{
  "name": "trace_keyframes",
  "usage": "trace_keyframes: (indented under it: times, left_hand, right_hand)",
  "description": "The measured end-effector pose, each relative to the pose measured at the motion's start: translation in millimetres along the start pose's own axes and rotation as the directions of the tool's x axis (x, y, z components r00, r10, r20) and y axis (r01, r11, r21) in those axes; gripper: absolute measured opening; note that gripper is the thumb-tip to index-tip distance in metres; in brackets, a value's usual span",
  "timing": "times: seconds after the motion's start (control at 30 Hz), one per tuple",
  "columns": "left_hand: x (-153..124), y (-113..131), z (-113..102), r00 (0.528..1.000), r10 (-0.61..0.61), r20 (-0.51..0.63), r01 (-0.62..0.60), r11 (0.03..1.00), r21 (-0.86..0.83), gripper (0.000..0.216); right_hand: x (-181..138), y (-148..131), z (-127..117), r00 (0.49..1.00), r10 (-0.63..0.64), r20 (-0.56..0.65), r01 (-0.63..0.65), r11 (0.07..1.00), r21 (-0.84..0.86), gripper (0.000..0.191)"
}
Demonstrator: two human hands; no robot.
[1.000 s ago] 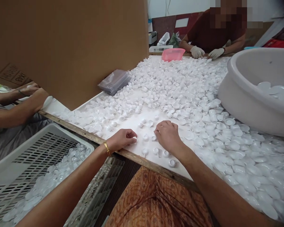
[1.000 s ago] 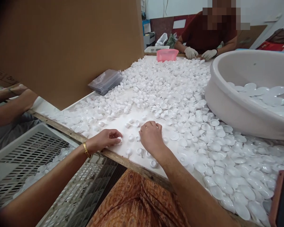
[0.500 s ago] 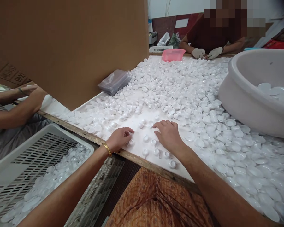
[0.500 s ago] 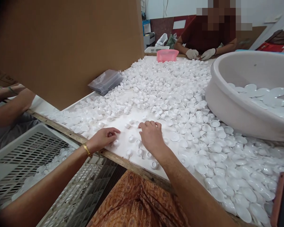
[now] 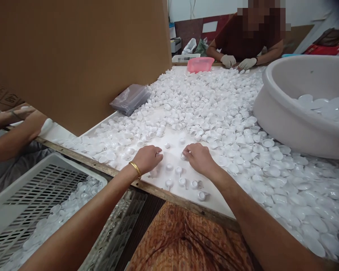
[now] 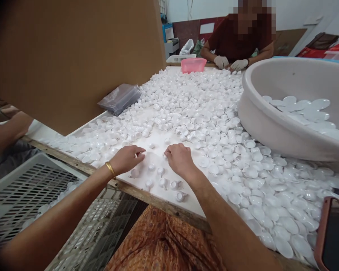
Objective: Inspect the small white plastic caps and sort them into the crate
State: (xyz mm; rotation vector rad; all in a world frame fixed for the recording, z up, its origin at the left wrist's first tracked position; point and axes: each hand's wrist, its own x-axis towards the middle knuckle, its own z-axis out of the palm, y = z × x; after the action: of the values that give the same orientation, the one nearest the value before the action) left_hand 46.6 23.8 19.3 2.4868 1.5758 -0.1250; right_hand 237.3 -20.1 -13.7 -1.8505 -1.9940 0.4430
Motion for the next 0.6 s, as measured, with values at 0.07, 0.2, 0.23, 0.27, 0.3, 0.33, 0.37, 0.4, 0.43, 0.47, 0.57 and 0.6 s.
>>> trace_keyframes:
  times: [0.07,0.2,0.23,0.27,0.3,0.33,0.37,0.4,0.43,0.47,0.57,0.6]
  left_hand:
    - [-5,2,-9,0.995,0.005,0.101,-0.017,0.994,0.111,0.036]
    - [-2,3,-20,0.965,-0.007,0.263,-0.033,0.989,0.146,0.041]
    - [2,3,-20,0.963,-0.011,0.268,-0.027,0.990,0.139,0.039]
    - [8,2,-21,0.969,-0.021,0.245,-0.012,0.991,0.131,0.037]
    - [14,2,-20,0.980,-0.034,0.198,0.010,0.993,0.118,0.036]
    - [20,1,-18,0.990,-0.043,0.133,0.030,0.995,0.100,0.035]
    - [26,2,-15,0.997,-0.043,0.062,0.038,0.996,0.081,0.034]
    - [32,3,-11,1.000,-0.031,0.002,0.031,0.997,0.070,0.034]
    - [38,4,-7,0.999,-0.007,-0.041,0.010,0.998,0.067,0.032]
    - [42,6,-4,0.998,0.024,-0.063,-0.020,0.997,0.070,0.030]
    - [46,12,-1,0.994,0.090,-0.057,-0.084,0.992,0.089,0.023]
    - [45,14,-4,0.994,0.096,-0.047,-0.091,0.991,0.097,0.025]
  right_hand:
    - [-1,-1,-1,0.999,0.003,0.039,-0.004,1.000,0.012,0.021]
    - [-3,-5,6,0.998,-0.005,0.060,0.004,1.000,0.020,0.022]
    - [-3,-5,8,0.998,-0.007,0.057,0.006,1.000,0.021,0.022]
    - [-3,-6,10,0.999,-0.009,0.046,0.009,1.000,0.019,0.021]
    - [-3,-6,12,0.999,-0.016,0.033,0.016,1.000,0.016,0.020]
    - [-3,-5,13,0.999,-0.026,0.019,0.026,1.000,0.010,0.019]
    - [-4,-5,14,0.999,-0.038,0.008,0.038,0.999,0.001,0.018]
    - [-4,-4,13,0.999,-0.052,0.000,0.052,0.999,-0.008,0.017]
    - [-4,-4,12,0.998,-0.067,-0.006,0.067,0.998,-0.015,0.017]
    - [-5,-3,10,0.997,-0.081,-0.014,0.081,0.996,-0.023,0.017]
    - [-6,1,1,0.994,-0.082,-0.070,0.078,0.995,-0.059,0.018]
    - [-6,3,-2,0.993,-0.066,-0.098,0.058,0.995,-0.080,0.019]
